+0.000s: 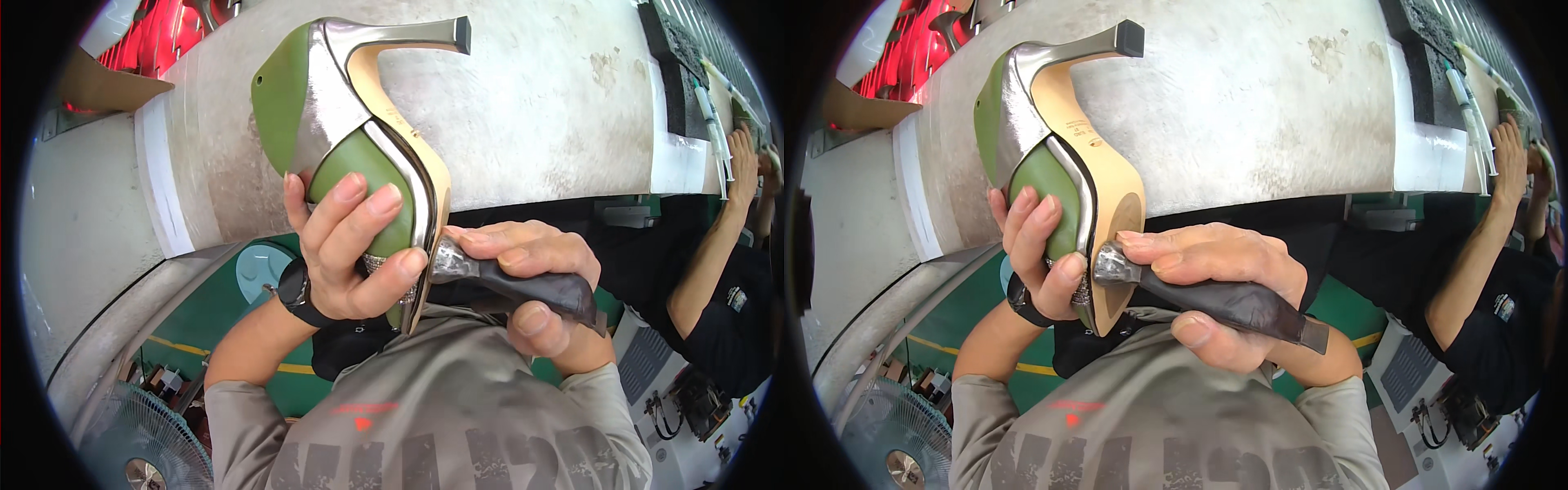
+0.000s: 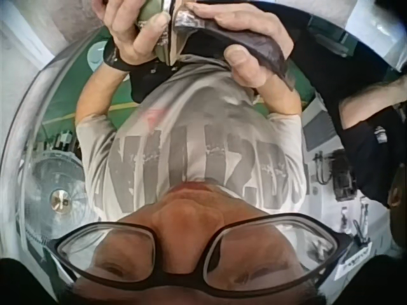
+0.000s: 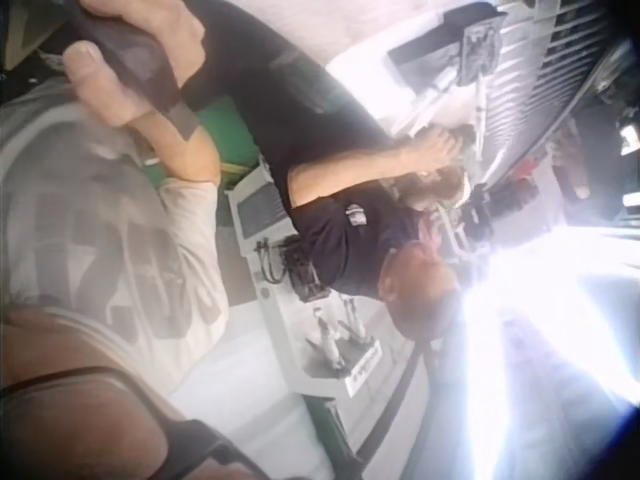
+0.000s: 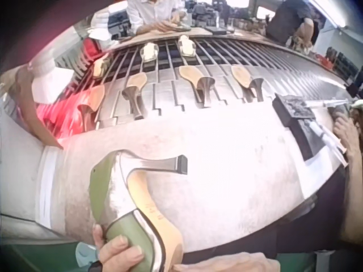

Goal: The person attaches a sole to a heeled shoe by hand, taps the edges with a hammer, and applies liquid along the shoe seam using a syringe.

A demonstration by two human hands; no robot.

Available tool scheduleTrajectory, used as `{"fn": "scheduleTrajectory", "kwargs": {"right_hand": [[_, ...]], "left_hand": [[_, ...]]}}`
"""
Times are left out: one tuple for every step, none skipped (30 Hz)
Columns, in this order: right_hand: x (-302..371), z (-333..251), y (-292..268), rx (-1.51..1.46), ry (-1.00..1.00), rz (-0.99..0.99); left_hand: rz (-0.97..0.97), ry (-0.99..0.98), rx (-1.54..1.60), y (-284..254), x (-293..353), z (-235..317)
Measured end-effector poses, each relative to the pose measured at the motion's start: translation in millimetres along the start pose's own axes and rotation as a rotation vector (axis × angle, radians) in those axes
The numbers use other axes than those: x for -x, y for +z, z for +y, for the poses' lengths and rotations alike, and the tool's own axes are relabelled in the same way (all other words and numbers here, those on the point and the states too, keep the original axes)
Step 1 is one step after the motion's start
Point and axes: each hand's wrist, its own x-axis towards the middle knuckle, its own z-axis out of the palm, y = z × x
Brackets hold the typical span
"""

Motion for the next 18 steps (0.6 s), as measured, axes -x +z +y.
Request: {"fn": "scheduleTrajectory", "kwargs": {"right_hand": [[-0.1,1.4,-0.7,0.013,-0.024,-0.001],[-0.5,1.9,-1.3,0.026,-0.048,-0.003],[-1.5,0.0,-0.7,0.025,-0.048,-0.008],[-3.3,-5.2,0.9,0.056,-0.031,0.003],[-7.0,-11.0,1.8,0.09,-0.014,0.013],[-16.4,-19.1,2.3,0.082,-0.015,0.004],[-28.2,-30.4,2.1,0.234,-0.02,-0.105],[-37.3,-40.7,1.8,0.386,-0.027,-0.216],[-41.3,-49.4,1.1,0.45,0.011,-0.291],[-44.1,-53.5,5.4,0.454,0.013,-0.298],[-46.2,-56.1,11.1,0.512,-0.001,-0.297],[-49.5,-61.1,14.9,0.577,-0.014,-0.298],[-53.1,-67.5,17.6,0.618,0.013,-0.32],[-54.1,-70.9,20.0,0.627,0.015,-0.33],[-53.8,-72.4,21.7,0.664,-0.004,-0.368],[-53.8,-74.1,23.7,0.7,-0.025,-0.406],[-57.2,-77.9,29.0,0.748,-0.038,-0.414],[-56.2,-76.6,32.5,0.749,-0.035,-0.42]], "left_hand": [[-0.001,0.0,-0.002,0.9,-1.0,0.7],[0.016,-0.009,0.002,3.2,-2.7,2.6],[0.035,-0.02,0.006,5.5,-3.7,4.0],[0.038,-0.023,0.004,7.3,-4.1,4.8],[0.053,-0.028,0.021,9.4,-4.2,5.4],[0.063,-0.033,0.028,8.5,-4.2,6.5],[0.086,-0.05,0.028,9.2,-2.2,8.3],[0.089,-0.057,0.023,9.8,-0.9,9.7],[0.104,-0.071,0.032,11.7,-1.0,10.4],[0.12,-0.086,0.04,12.3,-0.4,11.0],[0.127,-0.091,0.04,11.5,0.5,11.5],[0.127,-0.097,0.045,11.9,-0.5,12.1],[0.127,-0.104,0.049,12.1,-1.3,12.6],[0.14,-0.11,0.051,12.5,-2.0,13.3],[0.133,-0.108,0.047,12.9,-2.0,14.0],[0.124,-0.106,0.043,13.1,-2.4,14.6],[0.123,-0.105,0.036,12.6,-4.3,14.5],[0.127,-0.111,0.037,10.5,-4.0,15.1]]}}
